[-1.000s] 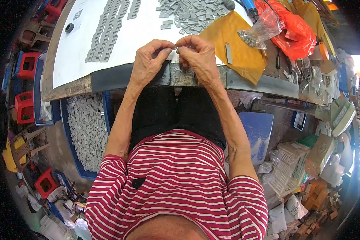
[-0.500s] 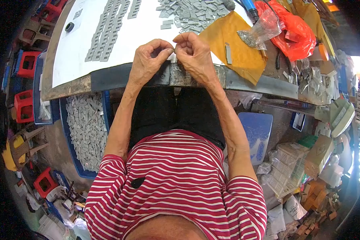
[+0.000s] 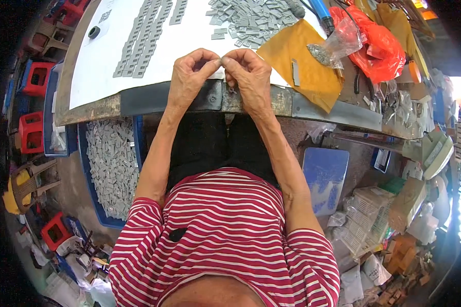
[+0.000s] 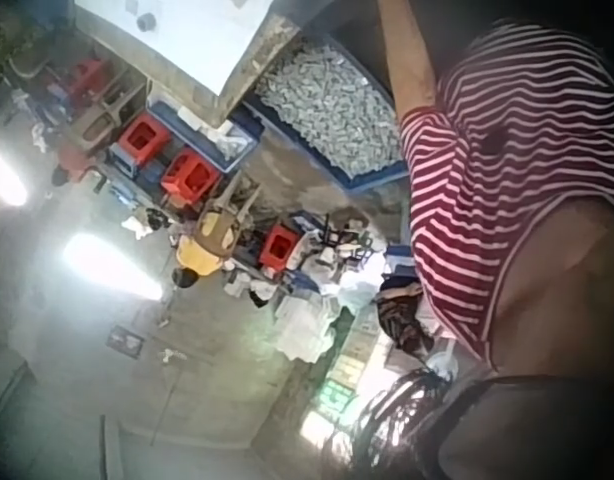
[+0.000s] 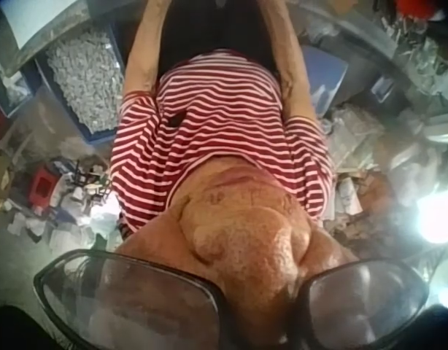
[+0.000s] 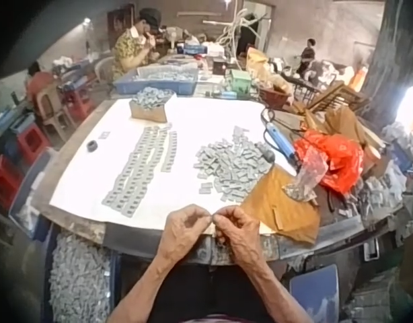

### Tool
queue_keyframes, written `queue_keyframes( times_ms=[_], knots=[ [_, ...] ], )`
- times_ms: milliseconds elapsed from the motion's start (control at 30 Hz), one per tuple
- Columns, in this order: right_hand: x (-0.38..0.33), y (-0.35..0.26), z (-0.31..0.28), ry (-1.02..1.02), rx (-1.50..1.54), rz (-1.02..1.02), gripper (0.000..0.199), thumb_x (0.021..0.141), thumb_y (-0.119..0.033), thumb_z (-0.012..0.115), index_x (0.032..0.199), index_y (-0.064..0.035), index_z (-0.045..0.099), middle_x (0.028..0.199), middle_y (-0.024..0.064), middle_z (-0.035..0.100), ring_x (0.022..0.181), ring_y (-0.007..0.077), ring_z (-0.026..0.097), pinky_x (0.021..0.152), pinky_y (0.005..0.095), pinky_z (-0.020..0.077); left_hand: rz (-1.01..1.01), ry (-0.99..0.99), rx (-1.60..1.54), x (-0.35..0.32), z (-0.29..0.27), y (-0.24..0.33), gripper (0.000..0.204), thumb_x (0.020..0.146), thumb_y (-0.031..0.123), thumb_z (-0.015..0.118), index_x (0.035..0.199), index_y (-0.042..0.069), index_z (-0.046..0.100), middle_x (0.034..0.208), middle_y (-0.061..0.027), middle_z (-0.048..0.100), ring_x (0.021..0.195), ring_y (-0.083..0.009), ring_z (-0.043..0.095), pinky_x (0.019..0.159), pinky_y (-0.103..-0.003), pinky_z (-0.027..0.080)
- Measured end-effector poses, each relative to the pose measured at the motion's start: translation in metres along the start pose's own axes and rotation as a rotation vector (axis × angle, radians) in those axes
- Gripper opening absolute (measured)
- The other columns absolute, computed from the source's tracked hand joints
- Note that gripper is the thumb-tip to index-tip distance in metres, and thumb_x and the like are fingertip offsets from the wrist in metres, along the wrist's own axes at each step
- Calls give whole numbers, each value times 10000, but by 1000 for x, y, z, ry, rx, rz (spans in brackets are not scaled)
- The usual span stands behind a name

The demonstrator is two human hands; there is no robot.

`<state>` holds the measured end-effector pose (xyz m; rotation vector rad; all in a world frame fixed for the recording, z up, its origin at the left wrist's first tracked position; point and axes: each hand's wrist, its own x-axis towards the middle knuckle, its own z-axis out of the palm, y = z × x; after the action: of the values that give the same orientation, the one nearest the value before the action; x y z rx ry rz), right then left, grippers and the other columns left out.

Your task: Sorting and arranging small rectangular grey components on a white template sheet on a workbench.

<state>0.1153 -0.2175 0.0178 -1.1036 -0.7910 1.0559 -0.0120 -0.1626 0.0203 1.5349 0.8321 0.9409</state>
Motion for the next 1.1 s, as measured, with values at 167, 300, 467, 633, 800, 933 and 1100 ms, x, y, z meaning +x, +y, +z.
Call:
queue_keyframes(
  times_ms=[167, 300, 467, 633, 800, 933, 1100],
  knots=[
    [2, 3, 2, 16, 54, 7, 97, 811, -75, 606, 838, 12, 572, 660, 9, 549, 535, 49, 468, 464, 169, 366, 12, -9, 89, 0, 0, -3, 131, 799, 125, 613, 825, -3, 623, 688, 19, 578, 627, -35, 500, 569, -181, 406],
    [3, 3, 0, 5, 30, 4, 85, 823, -75, 581, 819, 9, 562, 645, 8, 540, 523, 50, 457, 466, 173, 367, 65, 0, 103, -1, 0, -4, 124, 797, 118, 608, 832, 0, 626, 690, 22, 579, 634, -32, 501, 564, -184, 407],
    [4, -7, -6, 21, 47, -9, 102, 848, -81, 534, 818, 16, 538, 663, 32, 552, 525, 62, 474, 482, 178, 388, 116, 12, 50, 1, 0, -7, 120, 779, 63, 603, 888, 15, 620, 737, 30, 584, 644, -31, 505, 577, -181, 423],
    [2, -7, -7, 32, 7, -4, 93, 849, -65, 538, 841, 28, 531, 704, 45, 567, 544, 65, 496, 481, 184, 406, 98, 16, 33, 1, 0, -9, 139, 780, 52, 609, 915, 20, 613, 739, 29, 574, 637, -27, 501, 575, -163, 419],
    [1, -7, -5, -9, -48, 3, 87, 831, -47, 560, 875, 23, 538, 745, 58, 564, 572, 62, 483, 487, 174, 367, 88, -2, 18, 2, -1, -10, 150, 782, 56, 619, 925, 14, 609, 737, 27, 571, 642, -25, 503, 577, -149, 418],
    [0, -9, -7, -18, -30, 5, 98, 821, -41, 570, 889, 26, 553, 733, 44, 564, 574, 58, 481, 487, 170, 363, 51, -9, 23, 1, -1, -7, 152, 770, 75, 618, 912, 24, 623, 701, 25, 557, 634, -37, 494, 569, -175, 413],
    [0, -7, -9, -33, -41, 17, 108, 805, -35, 589, 902, 13, 595, 720, 21, 569, 571, 53, 488, 483, 164, 361, 49, -12, -22, 1, -1, -9, 160, 767, 98, 603, 905, 24, 638, 659, 20, 548, 617, -49, 483, 559, -200, 407]
  ],
)
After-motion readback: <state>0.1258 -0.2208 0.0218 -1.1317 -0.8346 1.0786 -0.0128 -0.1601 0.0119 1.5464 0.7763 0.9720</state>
